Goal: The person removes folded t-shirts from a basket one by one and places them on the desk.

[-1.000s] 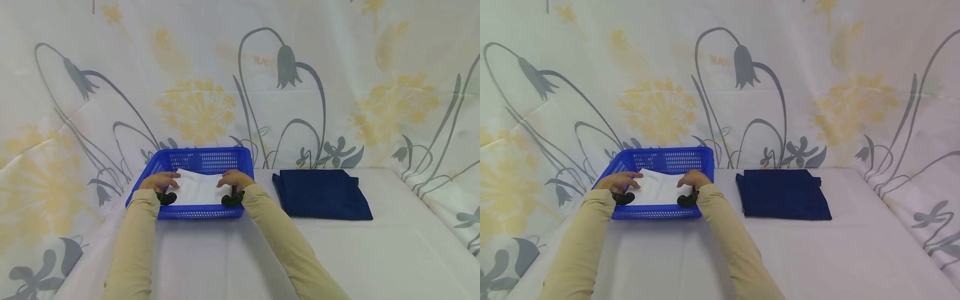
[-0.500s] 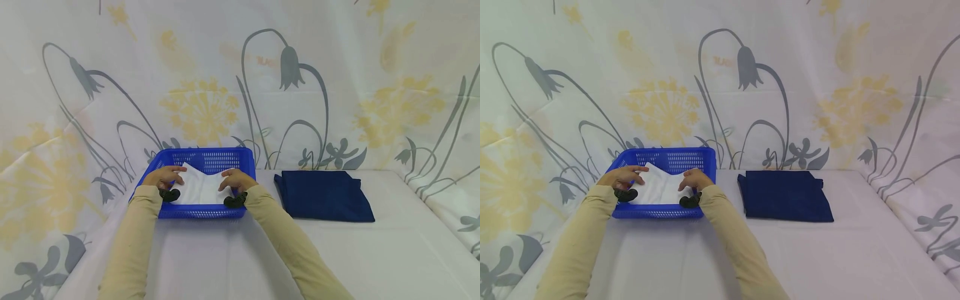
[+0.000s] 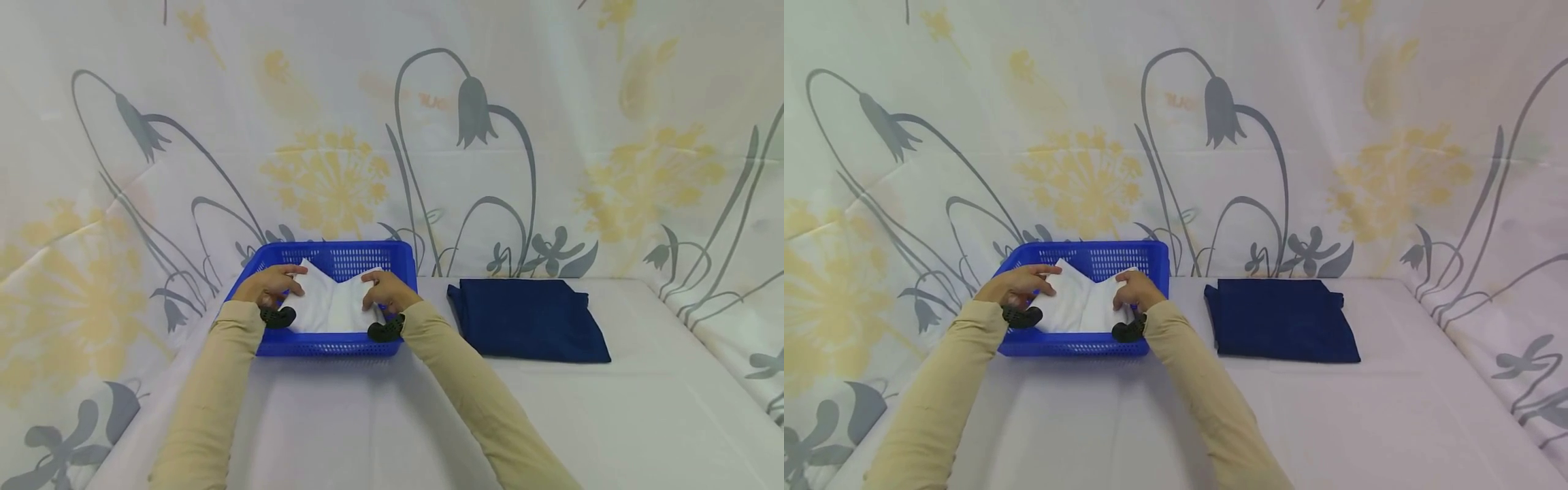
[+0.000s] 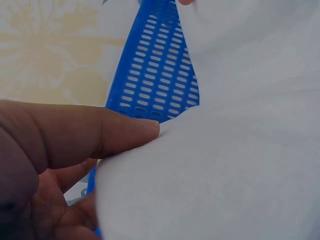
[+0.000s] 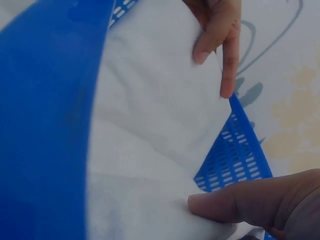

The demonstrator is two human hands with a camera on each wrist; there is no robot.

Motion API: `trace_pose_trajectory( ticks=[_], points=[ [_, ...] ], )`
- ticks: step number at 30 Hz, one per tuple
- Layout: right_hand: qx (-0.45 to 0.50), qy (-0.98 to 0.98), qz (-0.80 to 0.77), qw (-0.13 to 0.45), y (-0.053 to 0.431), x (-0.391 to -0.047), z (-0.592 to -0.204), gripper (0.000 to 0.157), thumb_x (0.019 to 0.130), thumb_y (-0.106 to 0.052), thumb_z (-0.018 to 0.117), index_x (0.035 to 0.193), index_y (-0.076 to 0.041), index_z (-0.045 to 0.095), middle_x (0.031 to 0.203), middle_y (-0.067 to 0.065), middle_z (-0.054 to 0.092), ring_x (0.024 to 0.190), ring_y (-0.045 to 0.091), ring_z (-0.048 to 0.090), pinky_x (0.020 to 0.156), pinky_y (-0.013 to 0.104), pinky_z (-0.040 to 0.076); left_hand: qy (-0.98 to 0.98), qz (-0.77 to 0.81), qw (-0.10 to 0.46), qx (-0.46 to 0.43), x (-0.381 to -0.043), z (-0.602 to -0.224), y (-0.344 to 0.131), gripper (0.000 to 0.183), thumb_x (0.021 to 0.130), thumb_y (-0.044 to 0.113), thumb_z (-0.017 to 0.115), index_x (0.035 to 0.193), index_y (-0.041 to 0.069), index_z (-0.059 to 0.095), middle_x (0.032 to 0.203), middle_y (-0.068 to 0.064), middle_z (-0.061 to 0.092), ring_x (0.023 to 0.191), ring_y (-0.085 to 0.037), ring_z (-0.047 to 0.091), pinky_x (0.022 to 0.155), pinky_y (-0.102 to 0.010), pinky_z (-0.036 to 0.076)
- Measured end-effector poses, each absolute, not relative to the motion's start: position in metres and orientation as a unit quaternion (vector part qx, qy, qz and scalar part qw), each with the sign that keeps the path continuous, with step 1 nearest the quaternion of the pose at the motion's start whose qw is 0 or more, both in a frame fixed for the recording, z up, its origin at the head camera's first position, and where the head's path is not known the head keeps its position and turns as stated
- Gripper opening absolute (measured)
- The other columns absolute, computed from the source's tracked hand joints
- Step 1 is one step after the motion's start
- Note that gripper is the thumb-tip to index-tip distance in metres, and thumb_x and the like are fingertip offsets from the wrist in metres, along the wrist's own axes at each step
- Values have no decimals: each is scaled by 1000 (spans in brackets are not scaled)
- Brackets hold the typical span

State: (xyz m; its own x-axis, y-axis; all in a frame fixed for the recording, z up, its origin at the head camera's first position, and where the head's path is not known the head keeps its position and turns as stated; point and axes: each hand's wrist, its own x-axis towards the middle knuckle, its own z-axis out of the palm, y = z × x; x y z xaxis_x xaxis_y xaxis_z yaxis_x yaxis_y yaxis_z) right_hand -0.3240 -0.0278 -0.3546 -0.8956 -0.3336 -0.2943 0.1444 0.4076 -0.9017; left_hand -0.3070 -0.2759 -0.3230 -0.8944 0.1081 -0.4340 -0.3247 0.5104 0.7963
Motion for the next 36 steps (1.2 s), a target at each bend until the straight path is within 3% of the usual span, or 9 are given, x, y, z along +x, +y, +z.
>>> trace_pose_trajectory(
  ticks=[3,7,10,14,18,21,25,28,36],
  points=[
    [-67,801,-552,221,-27,-323,-352,71,77,14,66,142,-8,49,124,16,50,91,24,52,72,37,49,836,499,218,-64,-305,-322,-276,66,95,1,52,154,11,24,158,-20,9,102,-31,54,45,-21,34],
    [-70,790,-567,223,-26,-323,-349,71,77,17,64,142,-7,48,125,16,49,99,26,54,79,41,51,831,510,214,-56,-302,-318,-277,69,94,0,53,155,10,23,159,-20,5,76,-18,54,43,-21,33],
    [-70,781,-580,224,-26,-323,-346,72,78,18,64,143,-8,47,125,17,48,107,30,53,86,47,49,828,518,209,-52,-300,-315,-280,69,94,0,53,155,11,23,159,-19,3,56,-10,40,42,-22,31],
    [-68,769,-596,221,-24,-324,-344,71,78,17,65,142,-9,48,123,15,49,107,29,53,88,47,48,827,523,200,-49,-298,-313,-284,68,95,0,53,155,13,23,160,-18,1,47,-8,26,41,-21,28],
    [-75,761,-607,215,-22,-324,-342,72,79,16,65,143,-10,48,123,15,51,106,28,54,89,48,47,816,544,188,-50,-296,-311,-283,69,95,-1,52,155,13,22,160,-16,6,44,-6,29,40,-20,28],
    [-80,756,-615,210,-19,-323,-339,72,80,15,65,144,-12,47,124,15,52,108,29,54,90,49,46,803,567,174,-54,-294,-309,-280,69,95,-3,51,155,12,22,160,-16,7,47,-6,38,42,-20,31],
    [-98,745,-629,201,-13,-318,-333,71,81,14,64,145,-12,45,128,17,50,111,30,53,93,50,45,792,591,142,-50,-289,-307,-275,70,93,-5,49,155,11,22,158,-19,11,83,-18,57,56,-22,48],
    [-114,736,-640,188,-8,-315,-328,71,81,14,64,145,-11,45,131,17,47,111,28,50,94,47,44,781,612,119,-44,-284,-306,-271,72,91,-6,48,155,11,21,154,-21,20,107,-27,51,69,-30,53],
    [-132,709,-675,157,6,-308,-315,68,82,16,61,143,-9,46,127,16,44,111,26,42,91,39,41,759,647,62,-48,-274,-305,-261,71,88,-4,48,154,11,27,141,-16,36,97,-19,53,69,-28,52]
  ],
)
